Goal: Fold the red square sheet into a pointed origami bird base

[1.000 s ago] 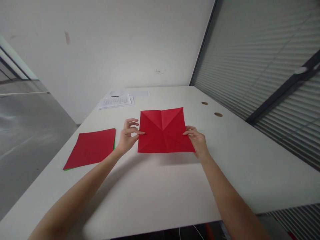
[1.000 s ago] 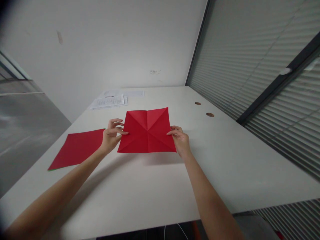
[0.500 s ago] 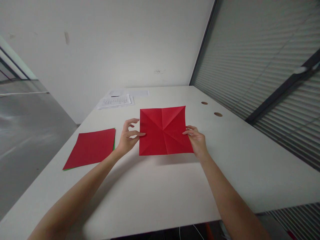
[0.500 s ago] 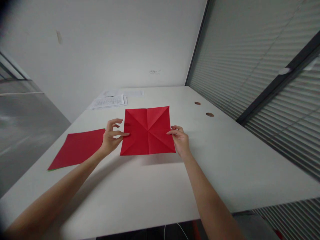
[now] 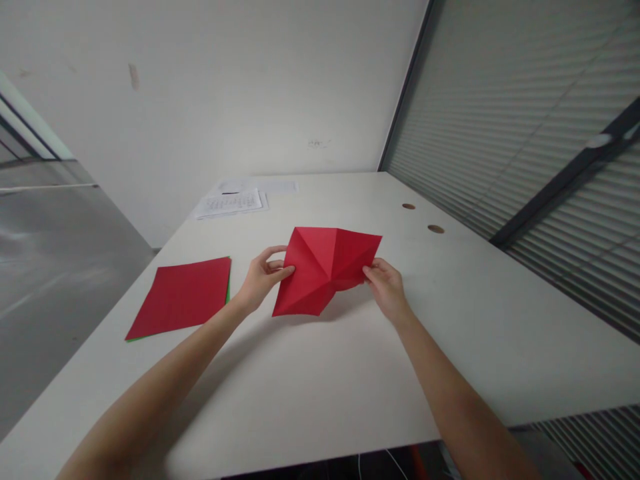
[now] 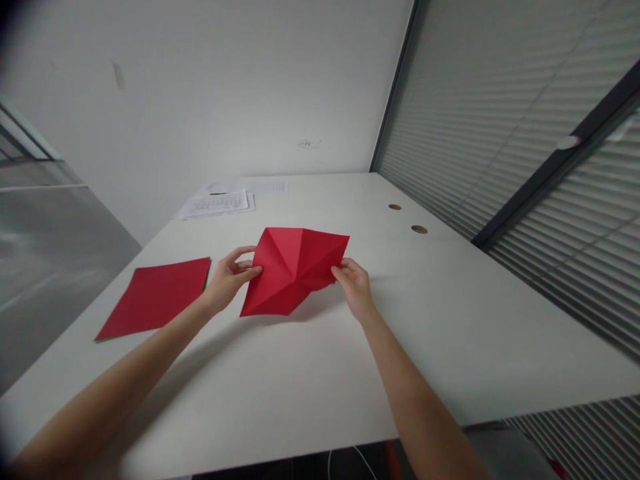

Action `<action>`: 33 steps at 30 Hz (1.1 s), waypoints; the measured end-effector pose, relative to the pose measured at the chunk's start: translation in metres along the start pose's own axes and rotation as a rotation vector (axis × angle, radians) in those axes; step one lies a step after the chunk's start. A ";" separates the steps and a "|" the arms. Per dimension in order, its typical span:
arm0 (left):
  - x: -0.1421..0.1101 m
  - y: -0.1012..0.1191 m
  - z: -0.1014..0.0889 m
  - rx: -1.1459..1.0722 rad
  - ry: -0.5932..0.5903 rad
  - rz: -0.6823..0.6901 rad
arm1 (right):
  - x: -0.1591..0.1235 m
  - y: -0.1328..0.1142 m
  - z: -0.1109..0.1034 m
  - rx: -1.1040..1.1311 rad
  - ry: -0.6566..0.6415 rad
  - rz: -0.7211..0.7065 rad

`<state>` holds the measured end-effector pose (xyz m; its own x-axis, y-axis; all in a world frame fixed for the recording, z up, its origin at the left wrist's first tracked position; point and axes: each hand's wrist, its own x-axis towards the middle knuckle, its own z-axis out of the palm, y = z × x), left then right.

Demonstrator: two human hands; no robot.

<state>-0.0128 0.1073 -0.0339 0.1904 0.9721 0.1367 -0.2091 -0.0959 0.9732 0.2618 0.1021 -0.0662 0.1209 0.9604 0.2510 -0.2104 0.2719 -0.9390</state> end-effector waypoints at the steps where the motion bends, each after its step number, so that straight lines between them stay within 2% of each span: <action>1: -0.001 0.001 0.001 -0.021 0.003 -0.011 | -0.001 -0.001 0.002 0.013 -0.010 0.020; 5: -0.003 0.005 0.005 -0.044 0.045 -0.007 | -0.005 -0.003 0.006 0.066 -0.009 0.068; 8: -0.006 0.006 0.007 0.008 0.014 -0.013 | -0.006 -0.001 0.010 0.075 -0.002 0.092; 10: -0.007 0.006 0.009 0.137 -0.039 -0.004 | -0.008 0.001 0.013 0.076 -0.008 0.105; 13: -0.009 0.004 0.010 0.462 -0.091 0.030 | -0.011 0.006 0.018 0.085 -0.025 0.123; 15: -0.011 0.004 0.011 0.574 -0.161 0.017 | -0.014 0.010 0.022 0.097 -0.044 0.138; 19: -0.012 0.007 0.014 0.450 -0.326 -0.066 | -0.018 0.013 0.027 0.125 -0.083 0.168; 21: -0.013 0.009 0.015 0.378 -0.320 -0.123 | -0.019 0.012 0.027 0.139 -0.088 0.175; 25: -0.013 0.009 0.012 0.254 -0.281 -0.320 | -0.019 0.010 0.027 0.162 -0.070 0.161; 33: -0.017 0.008 0.015 0.309 -0.586 -0.151 | -0.022 0.013 0.031 0.130 -0.078 0.152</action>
<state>-0.0031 0.0871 -0.0255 0.7024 0.7117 -0.0122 0.1279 -0.1094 0.9857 0.2265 0.0863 -0.0771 0.0038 0.9914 0.1305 -0.3449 0.1238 -0.9304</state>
